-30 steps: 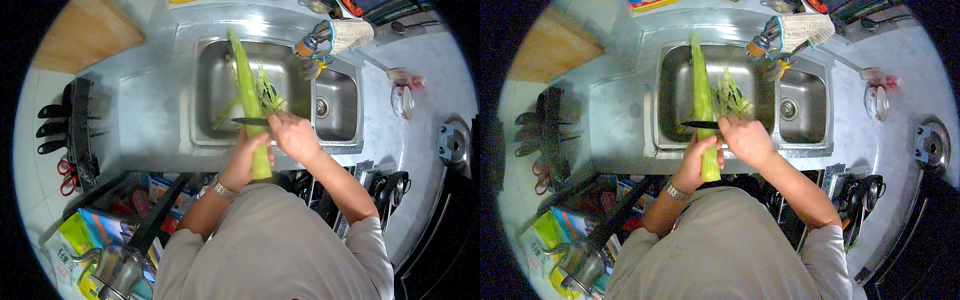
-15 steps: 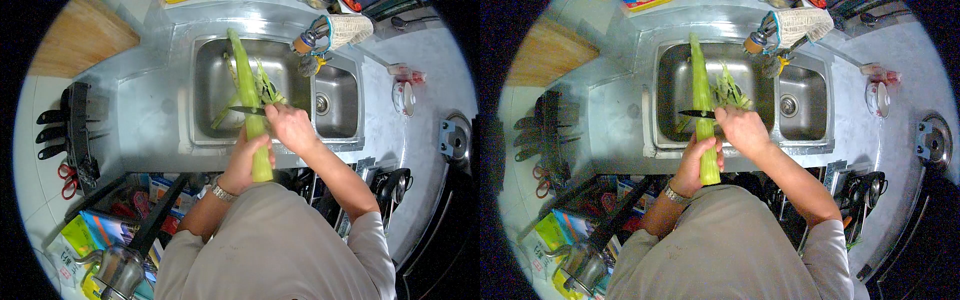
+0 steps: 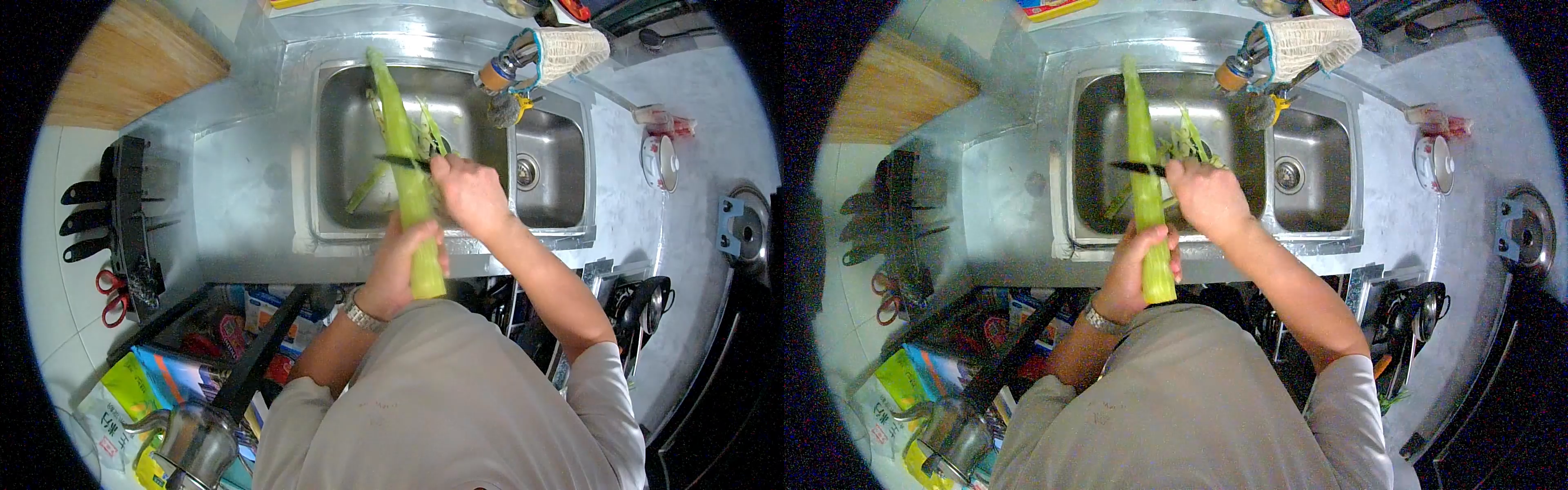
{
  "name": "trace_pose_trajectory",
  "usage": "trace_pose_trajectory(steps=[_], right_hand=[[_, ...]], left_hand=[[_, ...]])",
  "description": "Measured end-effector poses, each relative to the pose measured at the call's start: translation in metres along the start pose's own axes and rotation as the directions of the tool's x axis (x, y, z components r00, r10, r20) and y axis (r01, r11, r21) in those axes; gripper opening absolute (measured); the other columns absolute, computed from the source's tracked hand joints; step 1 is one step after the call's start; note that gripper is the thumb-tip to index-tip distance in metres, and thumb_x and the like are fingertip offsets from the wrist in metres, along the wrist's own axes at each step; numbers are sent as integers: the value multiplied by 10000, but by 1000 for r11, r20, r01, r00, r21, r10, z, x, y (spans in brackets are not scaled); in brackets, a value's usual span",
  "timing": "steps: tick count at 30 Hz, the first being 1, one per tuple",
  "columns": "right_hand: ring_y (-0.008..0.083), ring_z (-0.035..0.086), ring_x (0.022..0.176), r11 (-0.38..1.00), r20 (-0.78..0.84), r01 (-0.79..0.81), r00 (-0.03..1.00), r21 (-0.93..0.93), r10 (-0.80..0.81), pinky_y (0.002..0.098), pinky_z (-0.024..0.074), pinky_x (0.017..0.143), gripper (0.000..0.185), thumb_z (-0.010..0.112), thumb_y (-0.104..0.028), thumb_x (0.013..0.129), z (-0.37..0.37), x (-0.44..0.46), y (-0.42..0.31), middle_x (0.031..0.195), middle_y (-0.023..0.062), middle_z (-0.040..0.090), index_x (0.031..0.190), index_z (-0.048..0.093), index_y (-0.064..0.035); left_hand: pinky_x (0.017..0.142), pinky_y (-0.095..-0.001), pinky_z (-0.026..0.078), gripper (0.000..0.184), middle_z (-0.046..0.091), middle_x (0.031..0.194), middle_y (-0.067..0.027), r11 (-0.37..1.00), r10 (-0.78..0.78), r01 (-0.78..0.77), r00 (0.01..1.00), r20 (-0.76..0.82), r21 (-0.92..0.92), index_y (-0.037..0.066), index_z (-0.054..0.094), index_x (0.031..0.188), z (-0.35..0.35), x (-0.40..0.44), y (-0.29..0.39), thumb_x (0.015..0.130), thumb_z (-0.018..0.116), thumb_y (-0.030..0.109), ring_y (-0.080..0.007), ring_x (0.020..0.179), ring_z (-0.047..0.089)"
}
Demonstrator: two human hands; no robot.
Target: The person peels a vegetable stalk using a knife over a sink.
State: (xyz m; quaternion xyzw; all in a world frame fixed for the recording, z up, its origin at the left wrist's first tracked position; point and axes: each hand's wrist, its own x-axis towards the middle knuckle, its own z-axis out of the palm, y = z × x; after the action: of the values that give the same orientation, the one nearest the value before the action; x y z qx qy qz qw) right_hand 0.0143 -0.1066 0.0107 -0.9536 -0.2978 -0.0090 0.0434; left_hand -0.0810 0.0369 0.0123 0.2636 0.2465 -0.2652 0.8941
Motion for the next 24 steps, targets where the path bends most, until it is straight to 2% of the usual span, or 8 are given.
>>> trace_pose_trajectory(steps=[2,4,9,15,24], right_hand=[[293,689,699,1000,-7,-9,1000,13,9,391,558,572,90,554,-96,825,5,4,9,776,113,642,907,541,-61],[301,691,699,1000,-12,-18,1000,25,18,403,558,574,90,553,-96,828,6,4,11,773,121,651,909,542,-60],[317,683,656,980,82,-65,995,186,50,419,556,582,104,564,-106,821,-1,-11,7,717,138,654,902,535,-47],[297,685,686,980,35,103,993,170,-110,404,548,568,101,565,-116,825,-22,-21,-7,741,111,638,881,520,-45],[272,679,701,994,-1,62,998,88,-62,378,545,574,102,564,-104,811,-3,-11,3,775,110,625,885,522,-49]], left_hand=[[518,-353,523,403,553,891,-65,1000,-22,22,1000,-10,6,152,390,1251,2,-3,-2,906,596,136,-197,621,604],[528,-348,516,376,535,848,-44,997,14,-15,1000,11,74,153,409,1201,11,-7,0,892,614,221,-177,624,573],[531,-340,517,375,531,846,-37,998,8,-8,1000,3,65,159,408,1209,9,-5,4,896,605,223,-171,626,570],[530,-345,512,284,529,840,-34,999,0,-1,1000,11,53,162,440,1124,5,-2,0,898,602,220,-171,627,568],[522,-354,508,293,530,842,-39,999,-12,12,1000,17,30,158,437,1123,6,-5,2,897,612,220,-177,623,564]])
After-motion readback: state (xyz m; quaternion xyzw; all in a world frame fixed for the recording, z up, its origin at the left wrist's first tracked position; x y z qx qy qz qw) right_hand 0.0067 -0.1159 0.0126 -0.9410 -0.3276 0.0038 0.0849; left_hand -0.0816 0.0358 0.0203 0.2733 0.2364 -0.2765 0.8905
